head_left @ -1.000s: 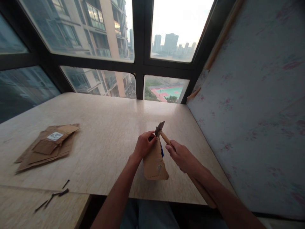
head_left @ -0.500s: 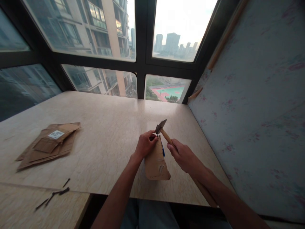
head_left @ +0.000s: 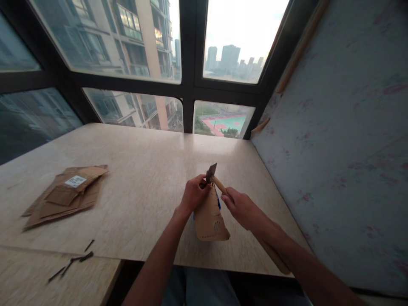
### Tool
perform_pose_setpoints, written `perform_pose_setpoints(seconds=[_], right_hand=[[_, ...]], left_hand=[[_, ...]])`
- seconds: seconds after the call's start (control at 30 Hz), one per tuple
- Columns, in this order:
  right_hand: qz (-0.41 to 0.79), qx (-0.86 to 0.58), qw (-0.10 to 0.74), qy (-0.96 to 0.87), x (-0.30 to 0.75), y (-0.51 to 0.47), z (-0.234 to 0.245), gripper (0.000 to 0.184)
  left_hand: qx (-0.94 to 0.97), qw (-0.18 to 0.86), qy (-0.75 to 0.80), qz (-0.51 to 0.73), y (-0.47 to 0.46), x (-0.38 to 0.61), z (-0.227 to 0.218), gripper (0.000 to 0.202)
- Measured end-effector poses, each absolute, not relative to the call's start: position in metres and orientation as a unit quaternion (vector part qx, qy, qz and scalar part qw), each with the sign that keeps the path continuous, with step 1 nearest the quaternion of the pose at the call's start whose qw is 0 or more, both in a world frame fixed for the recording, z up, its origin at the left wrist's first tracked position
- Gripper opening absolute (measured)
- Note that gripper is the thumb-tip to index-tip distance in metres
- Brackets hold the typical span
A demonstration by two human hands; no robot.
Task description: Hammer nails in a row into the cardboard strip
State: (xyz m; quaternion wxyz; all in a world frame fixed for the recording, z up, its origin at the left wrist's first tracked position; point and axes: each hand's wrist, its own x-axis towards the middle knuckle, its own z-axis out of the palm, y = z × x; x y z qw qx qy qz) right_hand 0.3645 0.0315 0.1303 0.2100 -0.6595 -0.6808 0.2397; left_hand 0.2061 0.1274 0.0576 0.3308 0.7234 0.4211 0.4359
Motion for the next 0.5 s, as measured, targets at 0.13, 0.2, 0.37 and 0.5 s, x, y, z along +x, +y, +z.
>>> perform_pose_setpoints(seconds=[0.13,0.2,0.37,0.5], right_hand=[[0.239,-0.656,0.213,-0.683,0.366,0.031,0.127,0.017],[0.241,-0.658,0.203,-0.684,0.366,0.031,0.126,0.016],[0.249,-0.648,0.229,-0.682,0.366,0.031,0.131,0.019],[0.244,-0.647,0.274,-0.669,0.367,0.029,0.142,0.020]], left_hand=[[0.726,0.324,0.424,0.433,0.128,0.206,0.056,0.021],[0.727,0.323,0.424,0.433,0.128,0.206,0.056,0.021],[0.725,0.314,0.430,0.437,0.127,0.206,0.055,0.020],[0.728,0.306,0.429,0.439,0.127,0.207,0.055,0.028]])
